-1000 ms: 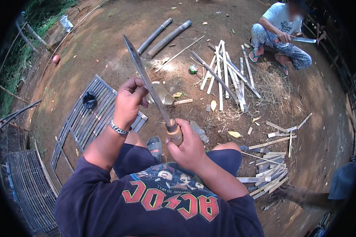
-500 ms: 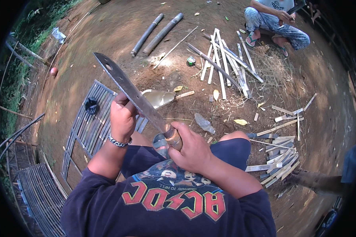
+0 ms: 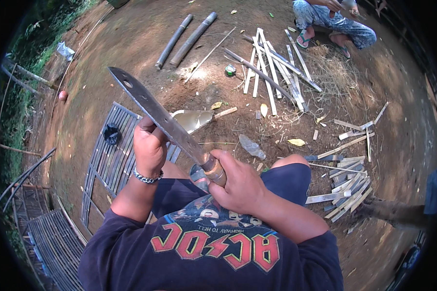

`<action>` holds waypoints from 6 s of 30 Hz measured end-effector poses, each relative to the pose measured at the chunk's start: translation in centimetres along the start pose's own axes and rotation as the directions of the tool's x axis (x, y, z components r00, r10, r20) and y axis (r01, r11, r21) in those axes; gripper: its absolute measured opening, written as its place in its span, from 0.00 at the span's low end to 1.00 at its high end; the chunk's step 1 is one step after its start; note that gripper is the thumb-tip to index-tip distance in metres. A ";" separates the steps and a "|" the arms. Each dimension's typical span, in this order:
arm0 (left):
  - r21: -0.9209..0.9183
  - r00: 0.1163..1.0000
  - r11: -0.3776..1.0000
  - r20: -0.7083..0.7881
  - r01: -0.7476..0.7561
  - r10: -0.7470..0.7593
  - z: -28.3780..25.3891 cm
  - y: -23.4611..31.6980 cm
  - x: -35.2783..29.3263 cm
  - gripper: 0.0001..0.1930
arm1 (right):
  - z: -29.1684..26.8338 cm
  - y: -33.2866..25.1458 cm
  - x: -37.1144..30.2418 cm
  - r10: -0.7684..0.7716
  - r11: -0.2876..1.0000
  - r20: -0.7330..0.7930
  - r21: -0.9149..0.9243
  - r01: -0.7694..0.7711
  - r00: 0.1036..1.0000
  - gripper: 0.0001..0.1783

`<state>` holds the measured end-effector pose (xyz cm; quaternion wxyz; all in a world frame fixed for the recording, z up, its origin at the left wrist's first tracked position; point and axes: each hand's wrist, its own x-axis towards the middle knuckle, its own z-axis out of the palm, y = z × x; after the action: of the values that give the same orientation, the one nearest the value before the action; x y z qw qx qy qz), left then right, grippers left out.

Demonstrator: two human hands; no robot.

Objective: The person uses a machete to split bamboo poles into thin strips. They repeatedly position a bamboo pole on a wooden block and strike it with the machete to separate it into smaller pieces, which accumulate on the ground.

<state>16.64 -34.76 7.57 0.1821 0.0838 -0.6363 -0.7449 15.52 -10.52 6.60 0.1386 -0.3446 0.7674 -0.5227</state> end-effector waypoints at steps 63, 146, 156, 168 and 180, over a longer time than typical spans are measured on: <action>0.288 0.314 -0.174 0.938 -0.942 -0.147 1.2 9.7 18.6 0.15 | -2.1 4.4 4.7 0.218 0.976 -0.012 0.019 -0.217 0.976 0.27; 0.150 0.159 -0.262 0.987 -0.953 -0.010 5.5 -4.0 21.6 0.07 | -2.9 12.6 2.8 0.425 0.776 -0.324 -0.351 -0.525 0.845 0.27; 0.159 0.184 -0.224 0.978 -0.962 -0.097 8.6 -4.7 23.8 0.13 | -4.8 13.9 3.5 0.514 0.747 -0.338 -0.276 -0.605 0.788 0.31; 0.477 0.456 -0.194 0.878 -0.857 0.146 7.8 -14.0 25.7 0.26 | -9.0 14.7 7.2 0.694 0.581 -0.174 -0.438 -0.686 0.699 0.32; -0.341 0.291 0.207 0.217 0.917 -0.932 4.2 -24.9 6.8 0.47 | 3.8 15.7 3.6 0.795 0.596 -0.140 0.003 -0.803 0.590 0.27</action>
<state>4.81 -30.42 -15.30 -0.2731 0.4198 -0.2877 -0.8163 9.07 -12.18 -8.50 0.2990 0.0659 0.8628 -0.4022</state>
